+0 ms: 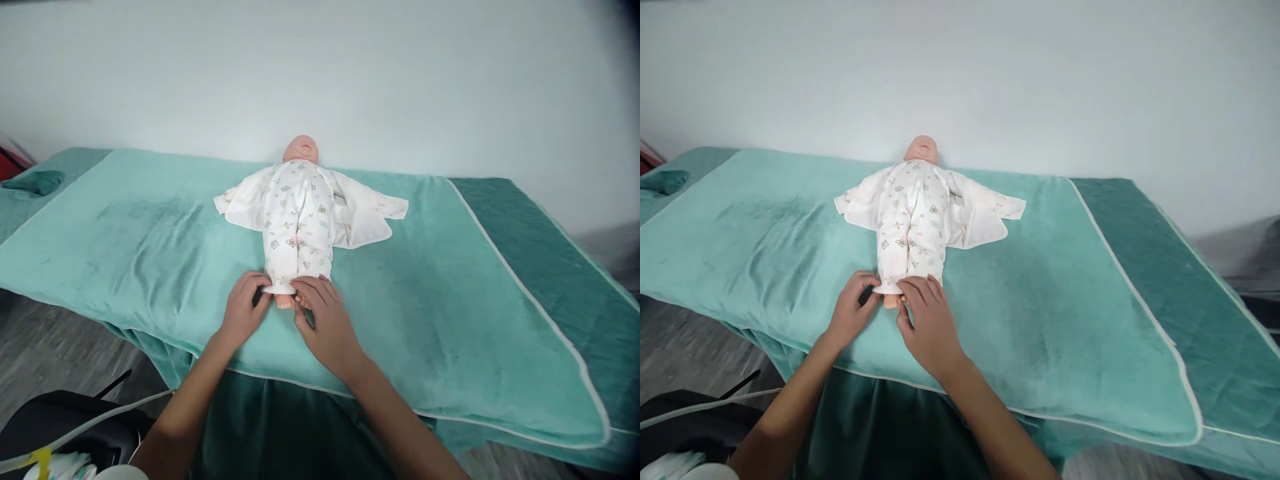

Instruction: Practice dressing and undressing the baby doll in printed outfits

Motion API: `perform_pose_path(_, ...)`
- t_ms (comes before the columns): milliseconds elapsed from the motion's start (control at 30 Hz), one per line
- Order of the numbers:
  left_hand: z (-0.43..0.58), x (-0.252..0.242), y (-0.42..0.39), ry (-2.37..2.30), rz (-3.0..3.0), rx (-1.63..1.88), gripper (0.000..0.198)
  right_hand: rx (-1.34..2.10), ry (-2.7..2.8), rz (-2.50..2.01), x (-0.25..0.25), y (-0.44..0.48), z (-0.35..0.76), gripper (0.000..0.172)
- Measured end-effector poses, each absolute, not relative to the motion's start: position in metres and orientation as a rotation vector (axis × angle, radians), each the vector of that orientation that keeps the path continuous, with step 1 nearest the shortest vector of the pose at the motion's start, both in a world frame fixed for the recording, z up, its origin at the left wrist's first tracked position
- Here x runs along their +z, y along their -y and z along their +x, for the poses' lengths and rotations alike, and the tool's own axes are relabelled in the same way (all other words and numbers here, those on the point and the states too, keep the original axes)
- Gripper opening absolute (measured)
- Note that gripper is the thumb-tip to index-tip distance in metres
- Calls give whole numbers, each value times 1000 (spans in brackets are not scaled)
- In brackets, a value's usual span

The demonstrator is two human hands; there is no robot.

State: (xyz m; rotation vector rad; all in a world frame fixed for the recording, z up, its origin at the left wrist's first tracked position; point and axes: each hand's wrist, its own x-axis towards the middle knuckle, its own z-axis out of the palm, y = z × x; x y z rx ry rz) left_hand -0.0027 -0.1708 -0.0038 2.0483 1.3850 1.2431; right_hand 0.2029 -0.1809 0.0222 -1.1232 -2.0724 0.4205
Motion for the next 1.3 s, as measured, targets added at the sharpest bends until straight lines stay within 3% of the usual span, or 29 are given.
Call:
perform_pose_path(100,3,-5,168,-1338,1938,1362,1,401,2099,-1193,33,186,193,41)
perform_pose_path(333,6,-19,176,-1085,1691,1653,8,303,2052,-1297,37,178,172,6)
perform_pose_path(433,3,-23,182,-1184,1640,1666,8,262,2033,-1186,35,177,173,9)
perform_pose_path(633,-6,-17,192,-1360,1850,1486,5,337,1987,-992,28,188,202,15)
perform_pose_path(833,3,-2,193,-1336,2186,1534,26,361,1756,-1225,-5,183,235,31)
perform_pose_path(933,16,9,191,-1273,2463,1359,45,327,1792,-1334,-15,174,234,27)
perform_pose_path(1033,28,18,186,-1334,2633,1073,52,332,1815,-1359,-12,164,231,16)
perform_pose_path(1167,37,22,179,-1462,2650,853,46,671,1701,-1153,-4,158,237,9)
perform_pose_path(1300,47,23,175,-1473,2649,849,25,941,1542,-959,-5,162,248,7)
